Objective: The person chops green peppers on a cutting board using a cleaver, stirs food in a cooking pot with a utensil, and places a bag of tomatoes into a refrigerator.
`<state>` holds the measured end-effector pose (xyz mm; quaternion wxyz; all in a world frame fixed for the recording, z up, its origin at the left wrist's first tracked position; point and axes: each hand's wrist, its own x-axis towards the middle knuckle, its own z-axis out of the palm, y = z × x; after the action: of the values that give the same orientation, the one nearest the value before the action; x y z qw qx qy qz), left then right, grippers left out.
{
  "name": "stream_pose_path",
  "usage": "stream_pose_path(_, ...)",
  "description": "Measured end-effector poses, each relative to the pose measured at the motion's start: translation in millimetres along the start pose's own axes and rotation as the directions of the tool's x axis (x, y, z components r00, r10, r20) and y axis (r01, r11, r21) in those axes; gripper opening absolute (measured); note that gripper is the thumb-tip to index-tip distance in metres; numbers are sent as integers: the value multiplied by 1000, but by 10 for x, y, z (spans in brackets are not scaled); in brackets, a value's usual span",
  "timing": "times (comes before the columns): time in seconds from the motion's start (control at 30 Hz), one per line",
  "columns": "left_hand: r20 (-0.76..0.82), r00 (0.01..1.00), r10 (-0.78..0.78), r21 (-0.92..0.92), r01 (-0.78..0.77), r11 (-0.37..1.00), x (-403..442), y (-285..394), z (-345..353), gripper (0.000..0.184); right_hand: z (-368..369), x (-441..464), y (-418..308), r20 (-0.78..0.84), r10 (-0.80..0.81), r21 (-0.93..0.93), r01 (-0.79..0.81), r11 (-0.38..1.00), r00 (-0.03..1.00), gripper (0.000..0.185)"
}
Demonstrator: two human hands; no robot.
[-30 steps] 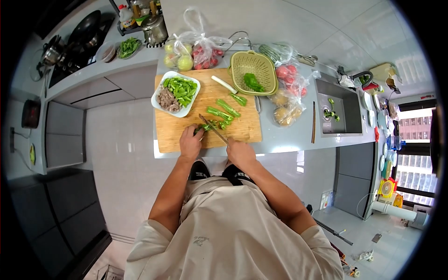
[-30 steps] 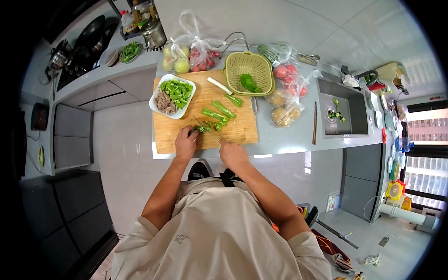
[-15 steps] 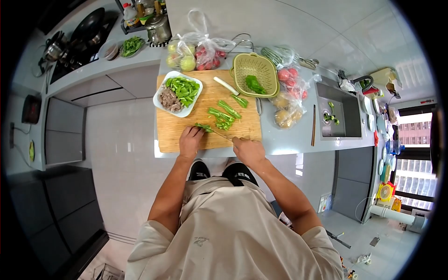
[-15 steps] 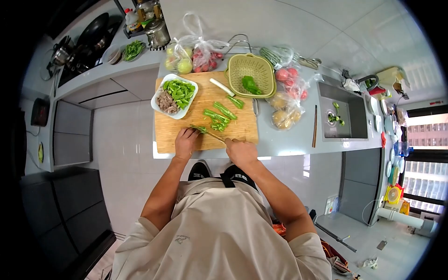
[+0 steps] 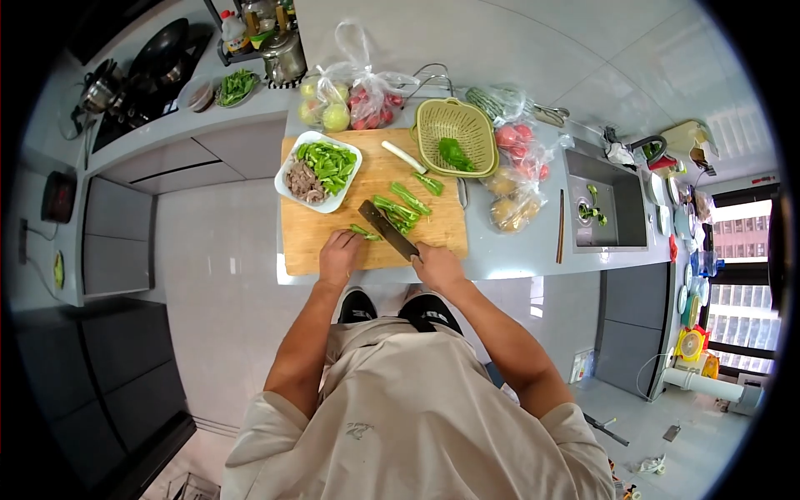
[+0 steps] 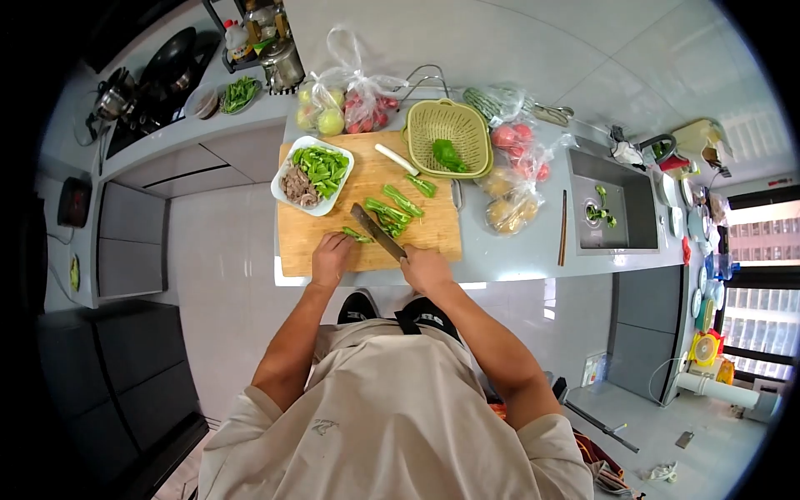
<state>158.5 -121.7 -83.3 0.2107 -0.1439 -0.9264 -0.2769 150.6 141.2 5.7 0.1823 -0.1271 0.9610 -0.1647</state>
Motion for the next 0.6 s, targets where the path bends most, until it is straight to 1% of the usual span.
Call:
stream_pose_path(0.03,1,1000,2,2,-2,1000,6,1,-1,27,-19,-11,15,-11,23,72,-22,997,1000,21)
stream_pose_path(0.07,-14,1000,-9,-7,9,1000,3,9,9,26,-12,-40,10,-9,22,75,-22,997,1000,21)
stream_pose_path(0.13,-28,999,-24,-20,24,1000,-14,40,36,25,-19,-139,-18,-70,34,70,-29,997,997,21)
stream_pose_path(0.27,-46,997,-63,-19,62,998,2,110,109,23,-72,-244,-106,-83,-3,30,5,1000,997,20)
stream_pose_path(0.3,-62,996,-68,-24,67,998,3,114,115,22,-87,-253,-131,-62,-13,22,14,1000,998,19)
stream_pose_path(0.37,-43,997,-68,-11,68,998,-8,103,109,22,-105,-251,-196,-40,-24,13,24,1000,999,19)
stream_pose_path(0.43,-24,997,-71,3,71,997,-18,87,111,21,-121,-205,-282,99,53,-36,-50,998,994,21)
stream_pose_path(0.53,-19,999,-44,24,44,999,-10,82,125,21,-29,-129,-305,144,48,-48,-41,998,988,25)
stream_pose_path(0.6,-3,999,-35,7,35,999,-5,65,112,23,-48,-120,-234,126,63,-11,-62,998,990,27)
